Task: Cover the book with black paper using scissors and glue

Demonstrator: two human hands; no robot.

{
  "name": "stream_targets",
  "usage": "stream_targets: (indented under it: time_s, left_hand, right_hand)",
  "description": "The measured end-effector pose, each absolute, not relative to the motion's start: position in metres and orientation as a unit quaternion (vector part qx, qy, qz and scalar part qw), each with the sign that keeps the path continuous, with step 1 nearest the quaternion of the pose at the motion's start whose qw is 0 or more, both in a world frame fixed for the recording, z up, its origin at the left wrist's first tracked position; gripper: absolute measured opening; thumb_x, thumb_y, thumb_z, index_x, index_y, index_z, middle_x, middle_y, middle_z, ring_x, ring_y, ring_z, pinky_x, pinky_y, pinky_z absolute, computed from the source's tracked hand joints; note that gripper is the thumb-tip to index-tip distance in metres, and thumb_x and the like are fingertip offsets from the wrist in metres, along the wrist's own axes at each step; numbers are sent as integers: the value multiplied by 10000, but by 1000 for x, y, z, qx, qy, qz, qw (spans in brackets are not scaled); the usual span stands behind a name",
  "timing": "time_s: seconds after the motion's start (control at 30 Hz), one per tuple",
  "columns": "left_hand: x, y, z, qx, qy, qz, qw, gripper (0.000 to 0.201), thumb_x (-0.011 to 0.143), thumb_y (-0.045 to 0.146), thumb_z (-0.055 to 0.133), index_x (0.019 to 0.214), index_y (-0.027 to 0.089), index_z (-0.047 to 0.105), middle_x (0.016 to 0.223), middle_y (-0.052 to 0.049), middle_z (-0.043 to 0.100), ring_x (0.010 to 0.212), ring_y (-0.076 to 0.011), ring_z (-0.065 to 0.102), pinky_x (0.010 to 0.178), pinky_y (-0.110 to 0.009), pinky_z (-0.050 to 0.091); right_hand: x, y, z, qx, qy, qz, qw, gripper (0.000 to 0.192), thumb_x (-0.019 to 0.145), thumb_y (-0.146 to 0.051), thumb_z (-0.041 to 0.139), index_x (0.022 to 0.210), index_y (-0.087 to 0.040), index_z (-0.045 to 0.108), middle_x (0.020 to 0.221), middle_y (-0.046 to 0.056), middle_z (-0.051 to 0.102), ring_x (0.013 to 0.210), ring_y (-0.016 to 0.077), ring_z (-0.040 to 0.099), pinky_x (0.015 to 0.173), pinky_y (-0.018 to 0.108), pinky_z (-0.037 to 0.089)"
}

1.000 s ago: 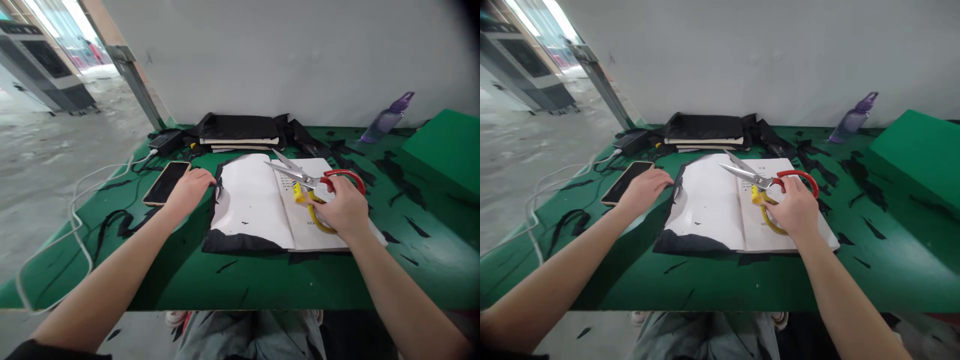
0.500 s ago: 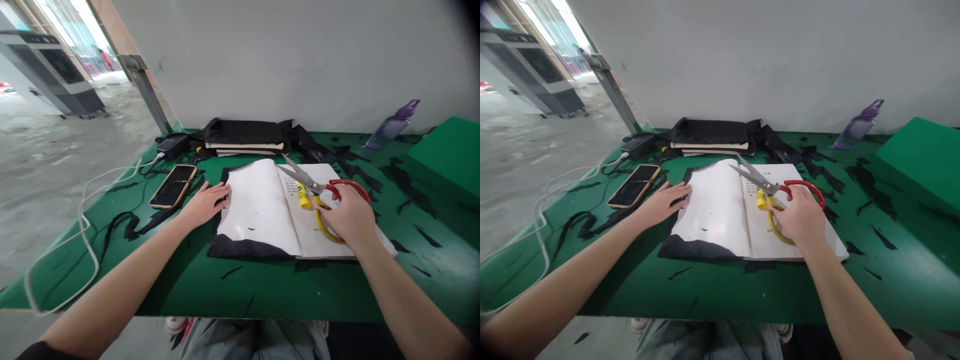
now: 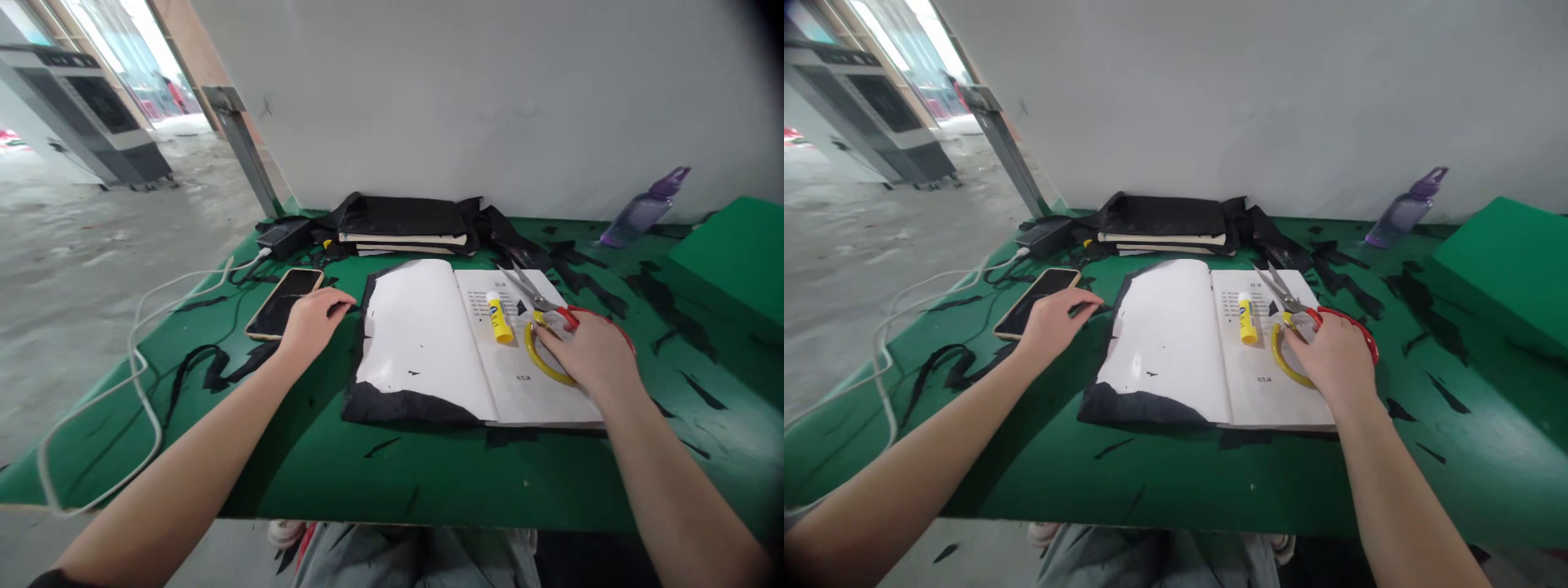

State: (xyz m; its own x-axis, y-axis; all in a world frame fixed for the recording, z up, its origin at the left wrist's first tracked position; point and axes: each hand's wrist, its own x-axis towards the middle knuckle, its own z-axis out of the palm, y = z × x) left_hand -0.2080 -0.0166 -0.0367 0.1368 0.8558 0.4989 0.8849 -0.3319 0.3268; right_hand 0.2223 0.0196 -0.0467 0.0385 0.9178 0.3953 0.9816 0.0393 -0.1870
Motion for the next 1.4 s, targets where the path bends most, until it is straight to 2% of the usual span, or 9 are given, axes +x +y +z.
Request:
stream_targets:
  time_s: [0.07, 0.13, 0.23, 0.5, 0.77, 1.0, 1.2, 1.3, 1.4]
  left_hand:
    - [-213, -17, -36, -721, -608, -327, 64, 259, 913, 274, 437, 1038, 179, 643, 1106, -102, 676, 1111, -278, 587, 989, -489, 438]
    - [-214, -18, -37, -698, -634, -317, 101, 333, 919, 308, 439, 1190, 173, 576, 1327, -119, 559, 1327, -355, 387, 1071, -606, 297]
    - [-208, -20, -41, -704, -649, -272, 93, 402, 941, 346, 405, 1288, 171, 509, 1470, -105, 414, 1418, -377, 195, 1083, -658, 224]
    - [-191, -18, -52, -817, -546, -184, -22, 408, 968, 343, 374, 1346, 227, 474, 1410, -53, 504, 1404, -239, 295, 1144, -541, 186]
    - [-193, -12, -56, -811, -534, -236, -29, 179, 913, 332, 519, 920, 262, 684, 1090, 21, 716, 1169, -186, 571, 1127, -476, 231]
    - [-186, -14, -53, -826, -512, -234, 27, 205, 934, 247, 441, 844, 218, 623, 1003, -22, 695, 1126, -185, 566, 1078, -432, 287]
    - [-195, -14, -47, -822, -520, -225, 65, 190, 928, 272, 454, 846, 201, 609, 1042, -65, 656, 1123, -241, 540, 1001, -439, 380]
    - [-192, -18, -41, -826, -512, -225, 69, 216, 924, 333, 483, 803, 194, 597, 1035, -72, 647, 1119, -250, 535, 990, -445, 394]
    - [-179, -27, -36, -843, -483, -232, 56, 220, 943, 329, 451, 904, 182, 611, 1073, -81, 641, 1123, -239, 534, 996, -436, 398]
  right_hand:
    - [222, 20, -49, -707, -678, -119, 162, 564, 739, -655, 487, 941, -135, 573, 840, 172, 615, 806, 342, 580, 632, 443, 435]
    - [222, 20, -51, -714, -669, -150, 138, 566, 740, -655, 486, 951, -136, 565, 853, 181, 616, 822, 357, 580, 634, 448, 433]
    - [224, 20, -54, -699, -674, -177, 161, 536, 745, -664, 480, 927, -165, 556, 818, 196, 607, 795, 374, 572, 599, 454, 402]
    - [223, 21, -56, -674, -693, -178, 186, 479, 769, -640, 467, 903, -188, 554, 785, 183, 576, 811, 370, 560, 590, 442, 355]
    - [212, 8, -40, -695, -673, -176, 183, 617, 778, -627, 480, 1129, -123, 531, 967, 286, 598, 934, 446, 548, 668, 536, 378]
    - [185, -5, -24, -509, -805, -104, 287, 389, 903, -328, 416, 1277, -230, 463, 1256, 132, 552, 1172, 289, 493, 960, 468, 417]
    - [153, -20, -27, -393, -902, -41, 177, 426, 935, -274, 406, 1360, -271, 428, 1434, 67, 434, 1313, 249, 404, 1047, 481, 388]
    - [149, -22, -29, -370, -915, -37, 160, 368, 937, -256, 402, 1294, -224, 483, 1341, 78, 524, 1307, 245, 408, 1063, 474, 368]
    - [151, -22, -28, -385, -902, -34, 191, 253, 916, -244, 425, 1138, -210, 541, 1129, 84, 619, 1147, 234, 524, 975, 441, 436]
